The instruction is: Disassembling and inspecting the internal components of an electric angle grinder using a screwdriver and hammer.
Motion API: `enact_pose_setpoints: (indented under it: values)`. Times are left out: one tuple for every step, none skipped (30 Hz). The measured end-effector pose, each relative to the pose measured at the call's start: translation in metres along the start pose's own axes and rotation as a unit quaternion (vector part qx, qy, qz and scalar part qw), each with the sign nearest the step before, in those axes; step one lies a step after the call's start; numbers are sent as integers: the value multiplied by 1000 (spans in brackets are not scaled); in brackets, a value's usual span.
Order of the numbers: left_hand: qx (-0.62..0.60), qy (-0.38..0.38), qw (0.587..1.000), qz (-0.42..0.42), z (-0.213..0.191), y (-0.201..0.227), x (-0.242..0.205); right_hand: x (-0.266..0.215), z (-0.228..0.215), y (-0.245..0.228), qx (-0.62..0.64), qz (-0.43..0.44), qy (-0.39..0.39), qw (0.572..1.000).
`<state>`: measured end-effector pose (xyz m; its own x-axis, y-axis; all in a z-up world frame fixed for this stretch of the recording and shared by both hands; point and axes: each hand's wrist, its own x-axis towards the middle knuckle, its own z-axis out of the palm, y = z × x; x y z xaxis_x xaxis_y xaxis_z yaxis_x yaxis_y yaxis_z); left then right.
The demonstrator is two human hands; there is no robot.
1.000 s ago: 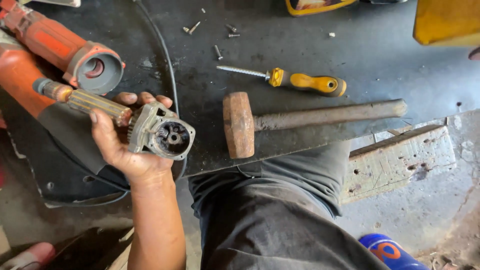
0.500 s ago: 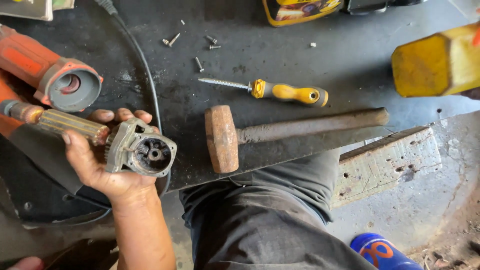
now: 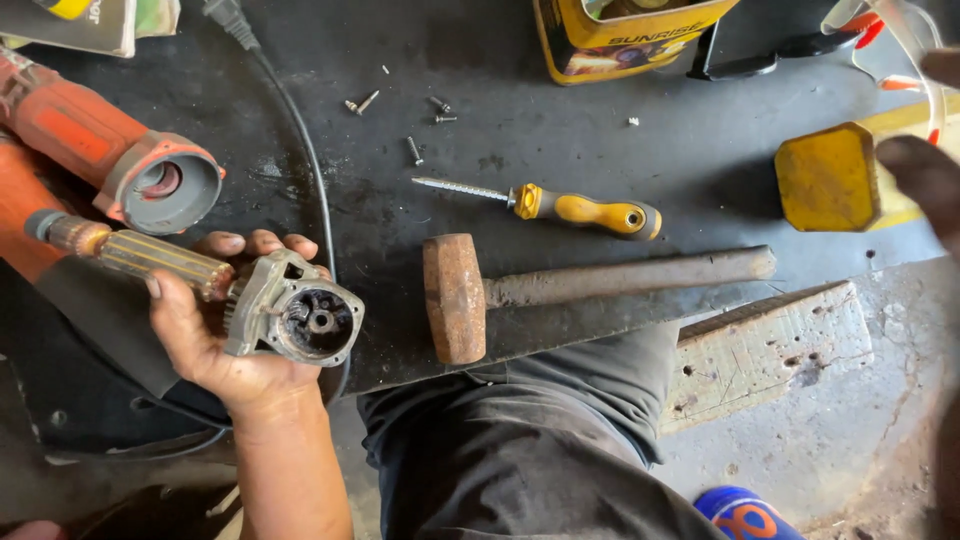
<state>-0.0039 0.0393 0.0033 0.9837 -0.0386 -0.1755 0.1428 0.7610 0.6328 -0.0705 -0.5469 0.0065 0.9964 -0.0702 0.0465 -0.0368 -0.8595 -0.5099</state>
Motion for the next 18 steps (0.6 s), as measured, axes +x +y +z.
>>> enact_pose_setpoints:
  values:
    - [0, -1, 1000, 2, -2, -1, 0, 12, 10, -52, 0, -2, 1, 1000]
    - [-12, -6, 1000, 0, -4, -2, 1, 21, 15, -108, -11, -71, 35, 997]
    - [-23, -9, 1000, 1, -6, -1, 0, 29, 16, -170, -21, -142, 66, 987]
    - [-22, -8, 1000, 4, -7, -2, 1, 46, 26, -179, -19, -146, 66, 987]
    - [-31, -17, 999, 4, -9, -3, 2, 64, 36, -189, -122, -101, 45, 986]
    - [-41, -26, 999, 4, -11, -3, 3, 82, 47, -200, -222, -56, 26, 973]
    - [-41, -25, 999, 9, -14, -3, 3, 92, 58, -187, -221, -61, 26, 973]
    - [-59, -34, 998, 8, -18, -4, 3, 102, 68, -174, -227, -65, 51, 971]
    - [-80, -45, 996, 5, -21, -6, 5, 113, 77, -160, -234, -67, 75, 967]
    - [-82, -44, 996, 9, -15, -6, 7, 108, 76, -157, -235, -71, 75, 966]
    - [-78, -40, 996, 33, -11, -7, 8, 104, 76, -153, -188, -110, 87, 972]
    - [-73, -36, 995, 57, -6, -7, 8, 100, 77, -148, -140, -149, 97, 974]
    - [-74, -35, 995, 61, -5, -7, 8, 95, 77, -148, -140, -153, 97, 973]
    - [-82, -37, 994, 68, -4, -7, 8, 91, 76, -148, -175, -153, 97, 968]
    - [-89, -37, 993, 73, -2, -8, 7, 86, 76, -146, -209, -151, 96, 961]
    - [-89, -35, 992, 76, 0, -8, 8, 87, 79, -139, -208, -155, 95, 961]
    - [-95, -31, 992, 77, 2, -8, 8, 85, 83, -132, -188, -144, 110, 965]
    - [-101, -28, 991, 78, 3, -9, 7, 83, 87, -124, -168, -133, 126, 969]
